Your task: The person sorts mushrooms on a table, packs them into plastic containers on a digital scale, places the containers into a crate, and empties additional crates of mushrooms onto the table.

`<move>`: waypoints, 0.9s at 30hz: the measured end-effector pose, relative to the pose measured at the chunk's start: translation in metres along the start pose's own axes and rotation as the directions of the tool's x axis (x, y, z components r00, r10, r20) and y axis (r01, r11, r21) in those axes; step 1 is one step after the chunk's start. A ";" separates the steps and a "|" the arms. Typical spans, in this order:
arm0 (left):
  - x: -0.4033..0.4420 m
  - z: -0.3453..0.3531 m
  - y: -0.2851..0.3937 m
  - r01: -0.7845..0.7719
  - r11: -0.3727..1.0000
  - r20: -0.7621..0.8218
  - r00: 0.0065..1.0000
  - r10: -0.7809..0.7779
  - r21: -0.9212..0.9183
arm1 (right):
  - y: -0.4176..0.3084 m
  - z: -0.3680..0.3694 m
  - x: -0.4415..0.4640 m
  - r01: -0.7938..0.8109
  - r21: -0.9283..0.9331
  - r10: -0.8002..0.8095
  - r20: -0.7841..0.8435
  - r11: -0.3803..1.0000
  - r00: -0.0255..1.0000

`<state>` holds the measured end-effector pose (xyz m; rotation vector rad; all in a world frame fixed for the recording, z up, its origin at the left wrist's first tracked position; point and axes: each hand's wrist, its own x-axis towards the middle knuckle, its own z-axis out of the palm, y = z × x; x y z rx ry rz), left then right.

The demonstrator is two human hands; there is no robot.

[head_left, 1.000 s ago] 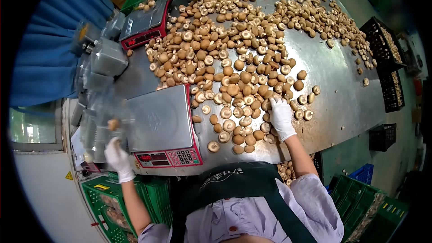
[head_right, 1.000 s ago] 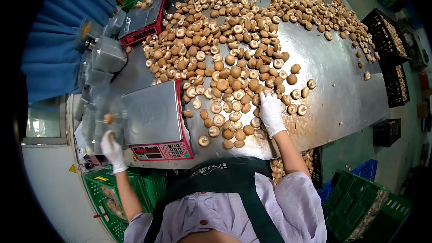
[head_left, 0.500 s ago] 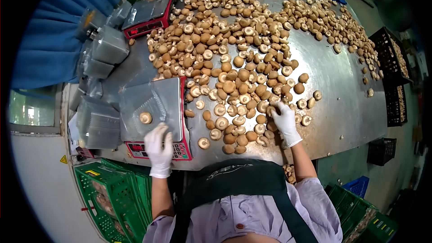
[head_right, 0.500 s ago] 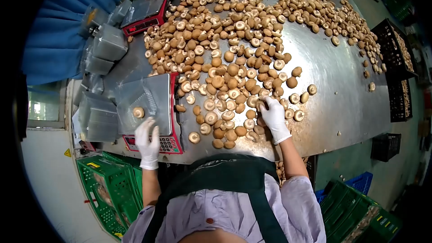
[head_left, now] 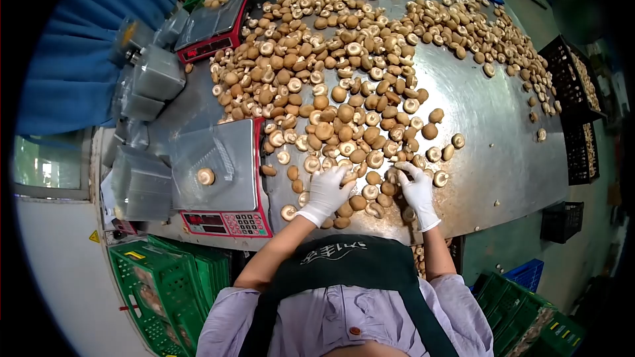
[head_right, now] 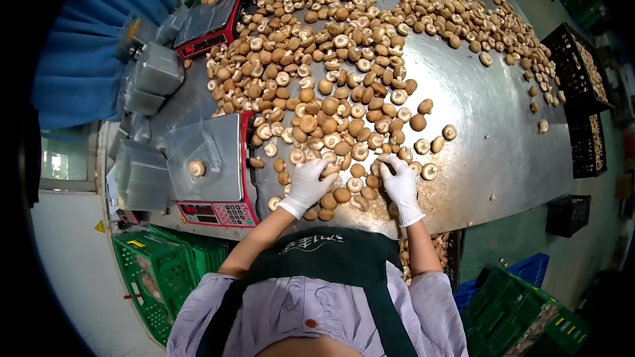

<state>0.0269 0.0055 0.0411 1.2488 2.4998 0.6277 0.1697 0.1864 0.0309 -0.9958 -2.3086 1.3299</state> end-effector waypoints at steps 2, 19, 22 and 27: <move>-0.001 -0.007 -0.003 0.168 0.821 0.043 0.984 -0.172 -0.546 | -0.007 0.009 0.004 0.202 -0.172 -0.221 -0.096 0.964 0.971; -0.016 -0.024 -0.009 0.338 -0.538 0.502 0.844 -0.190 -0.772 | -0.051 0.013 0.032 -0.206 0.323 0.082 0.358 0.924 0.930; -0.026 0.002 -0.030 0.376 -0.564 0.492 0.869 -0.062 -0.735 | -0.046 0.011 0.027 -0.427 0.696 0.047 0.493 0.577 0.869; -0.025 -0.011 -0.010 0.529 -0.433 0.540 0.835 0.109 -0.730 | -0.056 0.027 0.014 -0.447 0.700 -0.009 0.543 0.557 0.840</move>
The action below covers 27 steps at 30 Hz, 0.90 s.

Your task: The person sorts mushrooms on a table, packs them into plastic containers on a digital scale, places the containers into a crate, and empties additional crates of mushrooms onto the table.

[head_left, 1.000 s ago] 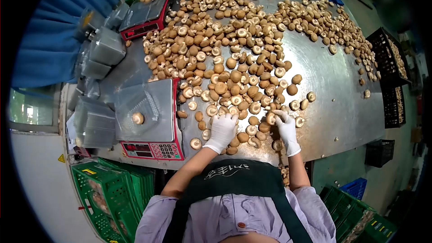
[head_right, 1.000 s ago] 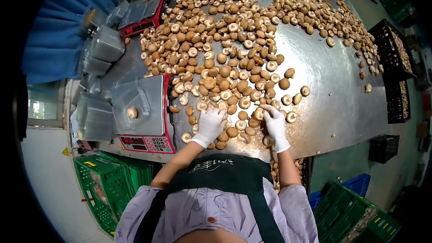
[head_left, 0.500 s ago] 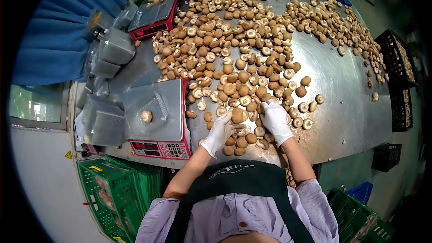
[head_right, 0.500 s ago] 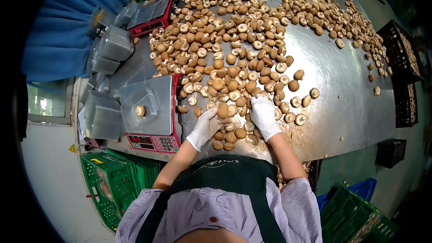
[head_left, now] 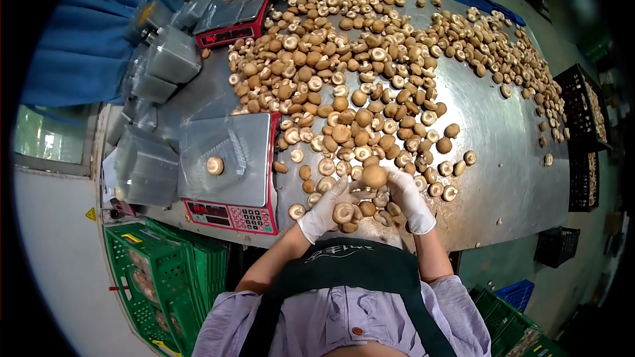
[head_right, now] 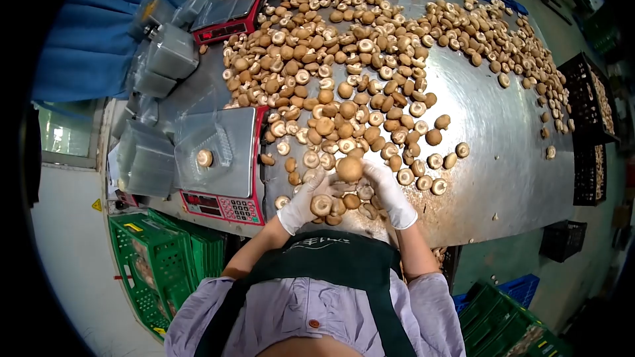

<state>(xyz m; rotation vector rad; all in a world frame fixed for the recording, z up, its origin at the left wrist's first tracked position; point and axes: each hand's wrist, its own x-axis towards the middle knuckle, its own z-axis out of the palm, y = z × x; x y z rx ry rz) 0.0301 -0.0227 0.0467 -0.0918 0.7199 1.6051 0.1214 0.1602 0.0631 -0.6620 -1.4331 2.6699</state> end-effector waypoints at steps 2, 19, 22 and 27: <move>-0.001 0.001 -0.001 -0.010 0.998 0.015 1.000 0.011 -0.058 | -0.011 0.007 -0.003 0.116 -0.587 -0.049 0.128 0.801 0.991; -0.008 -0.012 0.010 -0.165 0.978 -0.185 0.973 0.139 -0.131 | -0.038 0.005 0.127 0.150 -0.988 -0.314 0.154 -0.036 0.937; -0.010 -0.003 0.017 -0.202 0.976 -0.127 0.973 0.191 -0.085 | -0.050 -0.003 0.097 0.132 -0.968 -0.191 0.091 0.215 0.977; -0.002 -0.015 0.009 -0.079 0.990 -0.015 0.997 0.077 -0.118 | -0.035 -0.034 0.061 0.035 -0.775 -0.024 0.026 0.631 0.999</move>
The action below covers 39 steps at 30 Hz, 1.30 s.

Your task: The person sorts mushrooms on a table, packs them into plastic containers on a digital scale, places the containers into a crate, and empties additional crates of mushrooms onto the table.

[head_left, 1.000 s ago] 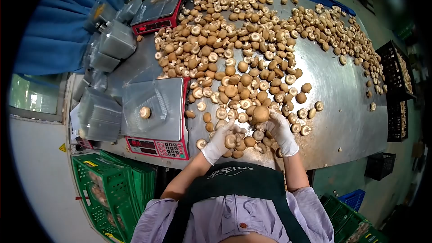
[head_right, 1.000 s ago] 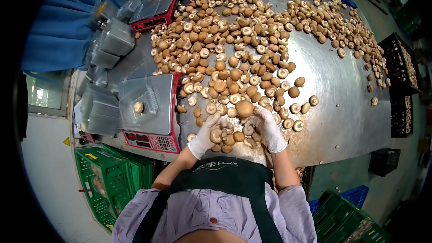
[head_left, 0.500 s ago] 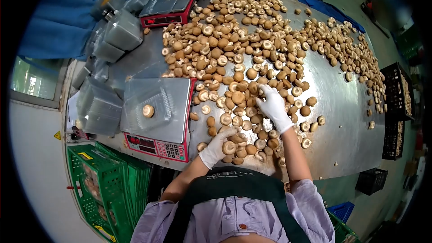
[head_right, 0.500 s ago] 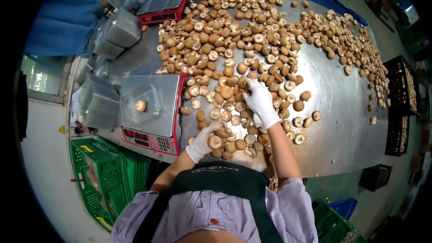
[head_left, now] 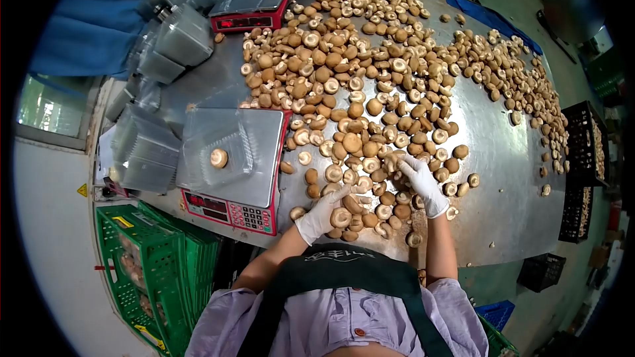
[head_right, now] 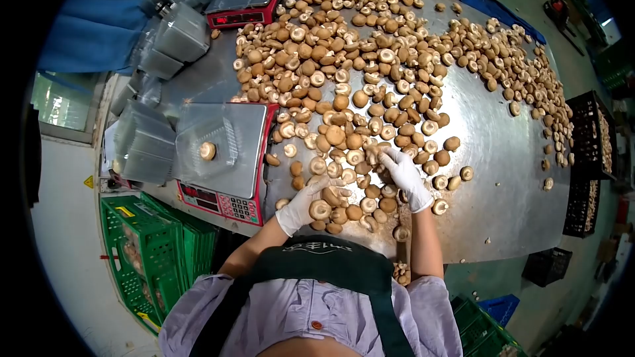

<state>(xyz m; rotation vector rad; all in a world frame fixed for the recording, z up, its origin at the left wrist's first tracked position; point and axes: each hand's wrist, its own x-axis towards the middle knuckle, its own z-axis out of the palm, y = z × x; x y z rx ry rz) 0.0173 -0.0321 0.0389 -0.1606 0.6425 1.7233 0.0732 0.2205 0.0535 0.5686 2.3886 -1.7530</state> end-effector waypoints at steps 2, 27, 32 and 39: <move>0.004 -0.006 -0.005 0.022 1.000 -0.011 1.000 -0.022 0.004 | 0.020 0.003 -0.005 -0.084 0.227 0.088 -0.006 0.970 0.996; -0.015 -0.019 -0.003 0.157 0.945 -0.115 0.985 -0.129 0.288 | -0.022 0.076 -0.015 0.430 -0.609 -0.307 0.301 0.666 0.903; -0.008 -0.035 0.001 0.017 0.998 0.005 1.000 -0.017 0.062 | -0.032 0.029 -0.016 0.218 -0.644 -0.132 0.180 0.734 0.975; -0.011 -0.013 0.013 0.016 0.991 -0.064 0.998 -0.025 -0.131 | -0.016 -0.023 0.038 -0.038 -0.685 -0.260 -0.326 0.727 0.909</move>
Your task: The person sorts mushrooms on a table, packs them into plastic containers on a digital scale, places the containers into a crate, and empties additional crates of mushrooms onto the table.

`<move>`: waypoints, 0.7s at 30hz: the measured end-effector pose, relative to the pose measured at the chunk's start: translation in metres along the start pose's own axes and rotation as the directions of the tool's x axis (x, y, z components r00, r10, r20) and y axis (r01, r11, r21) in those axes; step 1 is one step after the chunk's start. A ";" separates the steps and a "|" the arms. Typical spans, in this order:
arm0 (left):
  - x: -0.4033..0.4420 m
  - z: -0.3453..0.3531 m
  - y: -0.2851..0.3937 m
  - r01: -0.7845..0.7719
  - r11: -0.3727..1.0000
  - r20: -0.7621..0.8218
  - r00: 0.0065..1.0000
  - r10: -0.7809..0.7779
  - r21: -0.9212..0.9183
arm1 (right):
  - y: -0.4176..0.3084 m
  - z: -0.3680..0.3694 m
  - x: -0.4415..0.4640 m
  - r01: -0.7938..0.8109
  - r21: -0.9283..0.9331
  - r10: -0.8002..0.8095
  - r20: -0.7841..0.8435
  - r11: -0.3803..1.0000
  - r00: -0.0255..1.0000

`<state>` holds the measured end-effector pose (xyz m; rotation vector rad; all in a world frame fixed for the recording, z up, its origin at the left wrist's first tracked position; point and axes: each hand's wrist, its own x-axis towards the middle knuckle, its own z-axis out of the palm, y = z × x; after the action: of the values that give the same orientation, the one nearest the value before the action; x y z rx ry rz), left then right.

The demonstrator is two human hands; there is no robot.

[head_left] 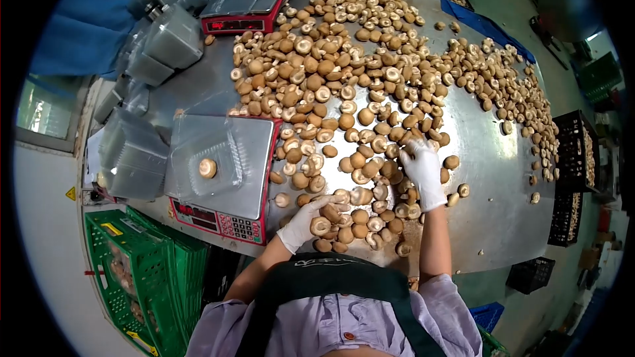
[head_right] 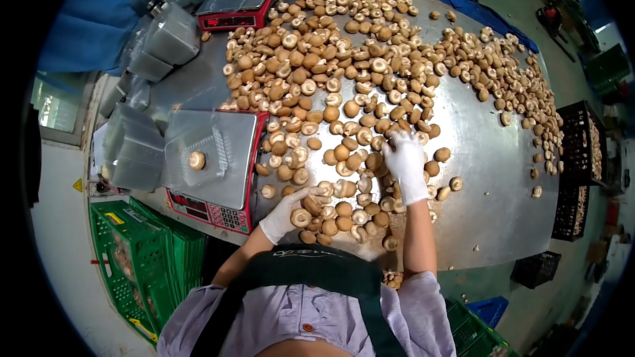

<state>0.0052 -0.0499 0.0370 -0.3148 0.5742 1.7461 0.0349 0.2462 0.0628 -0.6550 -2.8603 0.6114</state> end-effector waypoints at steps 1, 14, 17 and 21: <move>0.002 -0.001 0.000 0.008 1.000 0.008 1.000 -0.008 -0.011 | 0.003 0.002 0.011 -0.026 -0.080 0.019 -0.088 0.996 0.996; 0.014 0.009 -0.001 -0.017 0.984 -0.005 1.000 0.018 0.177 | 0.013 -0.017 -0.040 -0.101 0.464 0.039 0.141 0.880 0.989; 0.015 0.012 -0.001 -0.015 0.983 0.005 1.000 0.014 0.183 | 0.048 -0.025 -0.013 -0.327 0.479 0.332 0.077 0.815 0.940; 0.014 0.016 -0.001 0.009 0.989 0.009 1.000 -0.010 0.150 | 0.102 -0.012 0.051 -0.197 0.223 0.258 -0.290 0.955 0.922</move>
<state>0.0044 -0.0295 0.0428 -0.2028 0.6916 1.6837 0.0317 0.3570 0.0331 -0.9663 -2.4135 0.7264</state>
